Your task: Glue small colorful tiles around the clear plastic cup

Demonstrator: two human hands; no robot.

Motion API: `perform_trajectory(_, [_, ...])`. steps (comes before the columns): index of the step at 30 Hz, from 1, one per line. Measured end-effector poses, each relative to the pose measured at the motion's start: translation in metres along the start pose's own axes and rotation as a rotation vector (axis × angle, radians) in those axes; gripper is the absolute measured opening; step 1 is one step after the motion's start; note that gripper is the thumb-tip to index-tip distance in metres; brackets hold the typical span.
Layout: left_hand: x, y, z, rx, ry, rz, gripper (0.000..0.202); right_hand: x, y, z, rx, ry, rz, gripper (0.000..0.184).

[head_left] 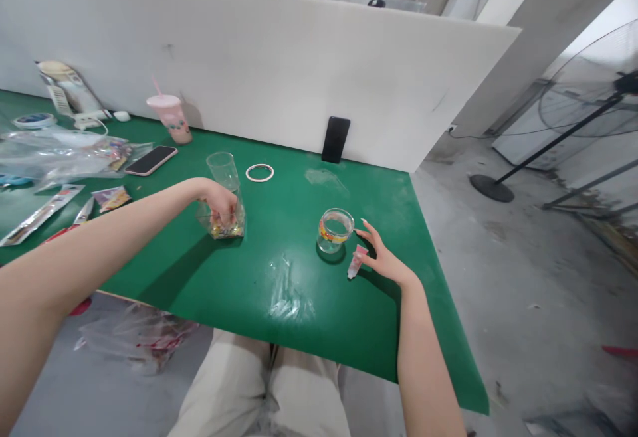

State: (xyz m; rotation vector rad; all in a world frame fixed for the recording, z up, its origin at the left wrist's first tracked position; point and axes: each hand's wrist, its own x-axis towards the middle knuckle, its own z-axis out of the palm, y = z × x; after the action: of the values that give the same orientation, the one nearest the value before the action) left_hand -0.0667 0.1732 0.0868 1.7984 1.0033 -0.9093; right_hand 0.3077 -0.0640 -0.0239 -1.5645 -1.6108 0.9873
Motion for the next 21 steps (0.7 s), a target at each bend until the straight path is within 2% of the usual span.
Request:
perform_trajectory(7, [-0.003,0.002,-0.005,0.022,-0.053,0.028,0.025,0.0,-0.003,0.0,0.025,0.003,0.018,0.09])
perform_trajectory(12, [-0.007,0.004,-0.005,0.106,-0.003,0.046,0.026,0.0,0.001,-0.001,0.005,-0.012,0.009,0.088])
perform_trajectory(21, [-0.011,0.005,-0.002,0.131,0.097,0.03,0.022,0.0,0.0,-0.001,-0.009,-0.008,0.008,0.086])
